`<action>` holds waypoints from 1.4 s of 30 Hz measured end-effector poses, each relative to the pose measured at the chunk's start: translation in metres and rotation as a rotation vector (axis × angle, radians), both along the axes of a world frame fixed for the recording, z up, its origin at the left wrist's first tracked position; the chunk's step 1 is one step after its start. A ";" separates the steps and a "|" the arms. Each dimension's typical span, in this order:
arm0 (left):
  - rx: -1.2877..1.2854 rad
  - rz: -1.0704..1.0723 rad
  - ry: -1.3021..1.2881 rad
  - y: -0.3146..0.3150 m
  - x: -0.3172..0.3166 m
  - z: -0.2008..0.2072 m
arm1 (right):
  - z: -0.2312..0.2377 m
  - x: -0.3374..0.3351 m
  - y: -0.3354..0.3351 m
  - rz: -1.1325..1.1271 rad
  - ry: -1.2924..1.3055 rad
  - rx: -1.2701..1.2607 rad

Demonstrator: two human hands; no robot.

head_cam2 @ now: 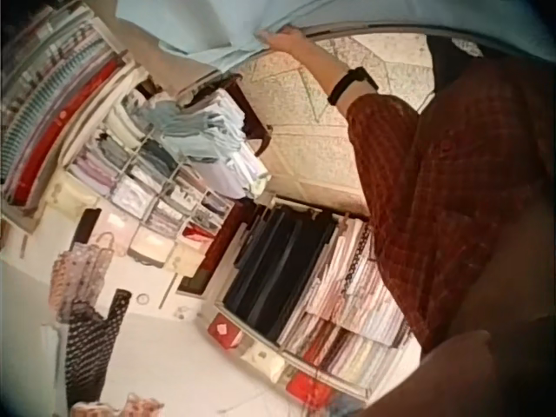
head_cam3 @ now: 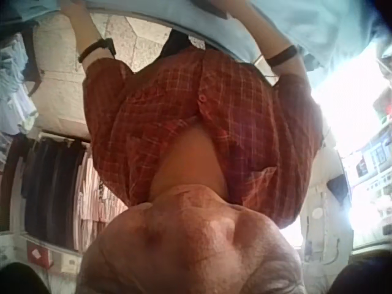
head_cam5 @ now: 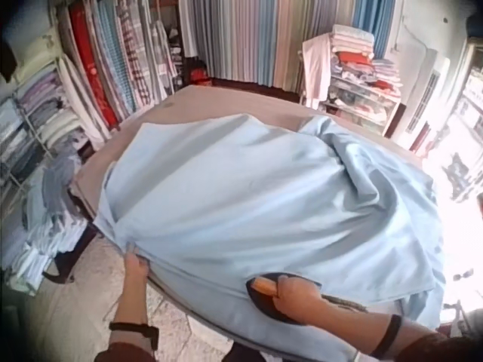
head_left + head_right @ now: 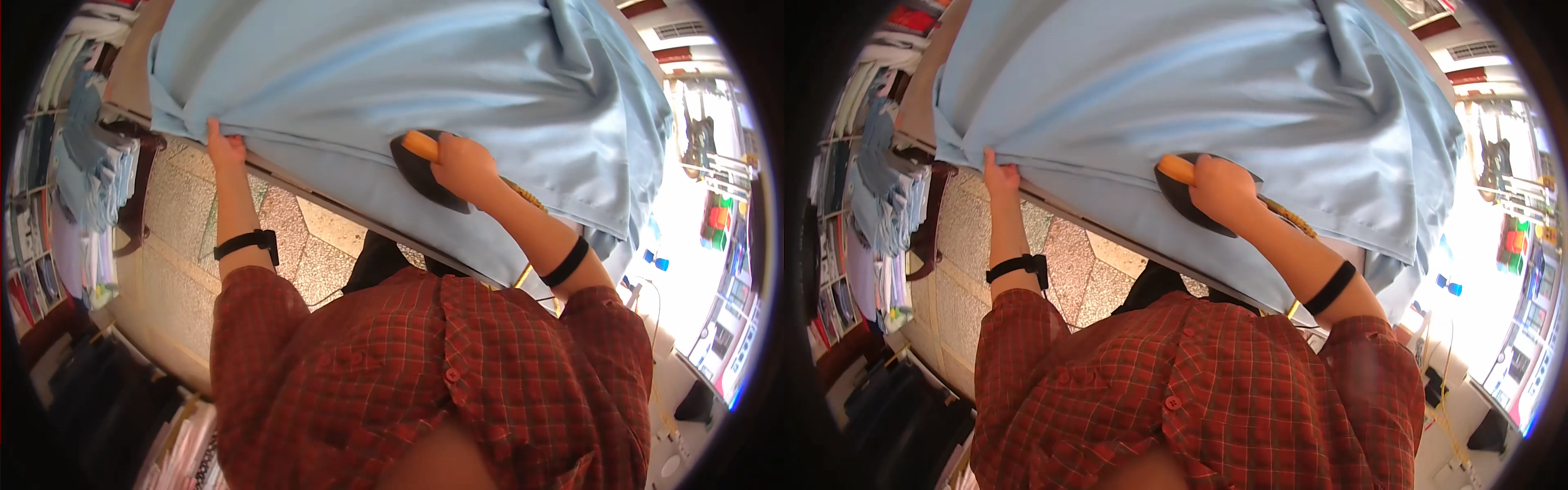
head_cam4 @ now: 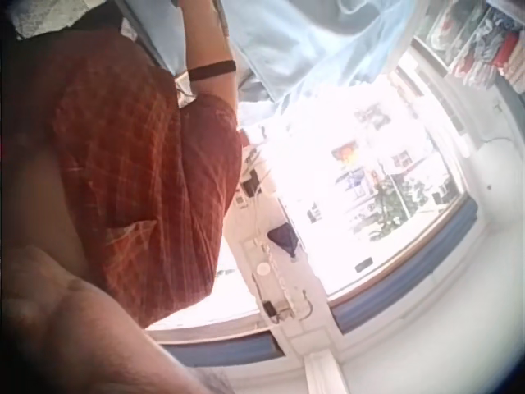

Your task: Iron a large blue fabric on a professional ironing table.

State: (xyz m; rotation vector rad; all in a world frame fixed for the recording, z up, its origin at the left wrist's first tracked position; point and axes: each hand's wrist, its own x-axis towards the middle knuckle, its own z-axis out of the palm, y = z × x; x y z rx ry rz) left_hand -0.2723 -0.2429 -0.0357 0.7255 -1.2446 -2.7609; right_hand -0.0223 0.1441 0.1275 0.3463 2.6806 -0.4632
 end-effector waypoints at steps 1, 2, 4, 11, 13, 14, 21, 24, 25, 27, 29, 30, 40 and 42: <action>-0.036 -0.036 -0.022 0.014 0.005 0.015 | 0.000 -0.016 -0.012 0.010 0.006 -0.002; -0.076 -0.065 -0.041 0.020 0.011 0.029 | 0.002 -0.032 -0.025 0.002 -0.018 -0.031; -0.257 -0.148 -0.088 0.013 0.018 0.035 | 0.002 -0.060 -0.054 0.023 -0.032 -0.073; -0.379 -0.099 -0.210 0.029 0.006 0.016 | 0.003 -0.129 -0.129 0.087 0.102 -0.205; -0.508 -0.106 -0.261 0.013 -0.004 0.003 | 0.003 -0.135 -0.147 0.083 0.257 -0.214; -0.439 -0.186 -0.179 0.006 -0.007 -0.001 | 0.002 -0.136 -0.151 0.109 0.211 -0.210; -0.464 -0.132 -0.233 0.002 -0.009 0.004 | 0.004 -0.060 -0.076 0.052 0.032 -0.198; -0.408 -0.193 -0.153 -0.018 -0.013 -0.006 | 0.015 0.000 -0.005 -0.153 -0.052 -0.108; -0.420 -0.191 -0.149 -0.016 -0.014 -0.005 | 0.007 0.022 0.023 -0.221 -0.014 -0.016; -0.447 -0.157 -0.173 0.003 -0.009 -0.002 | 0.007 0.070 0.081 -0.392 -0.040 0.045; -0.451 -0.139 -0.168 0.021 -0.005 0.006 | -0.001 0.121 0.135 -0.494 -0.008 0.185; -0.455 -0.120 -0.172 0.024 -0.003 0.009 | -0.003 0.143 0.159 -0.535 -0.014 0.204; -1.688 -0.192 0.888 0.144 0.098 0.072 | 0.047 0.119 0.125 -0.428 -0.028 0.051; -1.783 -0.772 1.152 0.202 0.127 0.074 | 0.021 0.079 0.086 -0.372 0.000 -0.088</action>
